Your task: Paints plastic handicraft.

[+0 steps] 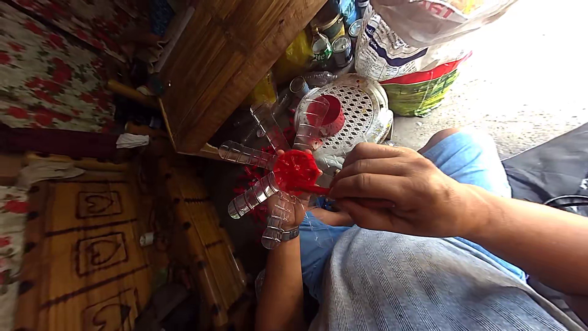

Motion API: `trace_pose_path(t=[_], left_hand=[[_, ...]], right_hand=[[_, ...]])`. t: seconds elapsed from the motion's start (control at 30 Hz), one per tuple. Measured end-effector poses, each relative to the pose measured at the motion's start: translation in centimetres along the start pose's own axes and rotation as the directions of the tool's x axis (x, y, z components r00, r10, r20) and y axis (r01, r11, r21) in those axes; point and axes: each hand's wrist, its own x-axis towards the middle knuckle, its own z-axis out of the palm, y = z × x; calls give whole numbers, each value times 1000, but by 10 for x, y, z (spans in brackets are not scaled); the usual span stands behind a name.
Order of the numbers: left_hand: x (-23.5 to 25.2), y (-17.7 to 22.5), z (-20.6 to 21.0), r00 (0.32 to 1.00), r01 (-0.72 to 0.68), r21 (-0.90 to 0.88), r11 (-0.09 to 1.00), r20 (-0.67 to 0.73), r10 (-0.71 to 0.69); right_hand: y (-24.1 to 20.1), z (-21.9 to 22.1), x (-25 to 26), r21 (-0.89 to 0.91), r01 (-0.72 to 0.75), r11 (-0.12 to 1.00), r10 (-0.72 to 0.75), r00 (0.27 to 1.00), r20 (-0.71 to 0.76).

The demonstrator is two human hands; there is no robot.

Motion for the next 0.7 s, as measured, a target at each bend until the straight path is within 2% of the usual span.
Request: trace_pose_path(t=[0.07, 0.27, 0.47, 0.6, 0.67, 0.7], left_hand=[[1, 0, -1, 999, 4, -17, 1000, 48, -3], [0, 0, 5, 1000, -12, -1, 1000, -21, 12], [2, -1, 1, 999, 35, -78, 996, 3, -34], [2, 2, 6, 995, 61, -93, 994, -72, -68], [4, 2, 3, 996, 85, -117, 989, -28, -89], [5, 2, -1, 994, 111, -136, 984, 38, -107]], right_hand=[[0, -1, 0, -23, 10, 1000, -11, 999, -33], [0, 2, -2, -4, 5, 1000, -5, 1000, -7], [1, -1, -1, -24, 2, 1000, -2, 1000, -21], [0, -2, -3, 12, -5, 1000, 5, 1000, 20], [-1, -3, -2, 10, -14, 1000, 14, 1000, -6], [-1, -3, -2, 6, -21, 1000, 21, 1000, -13]])
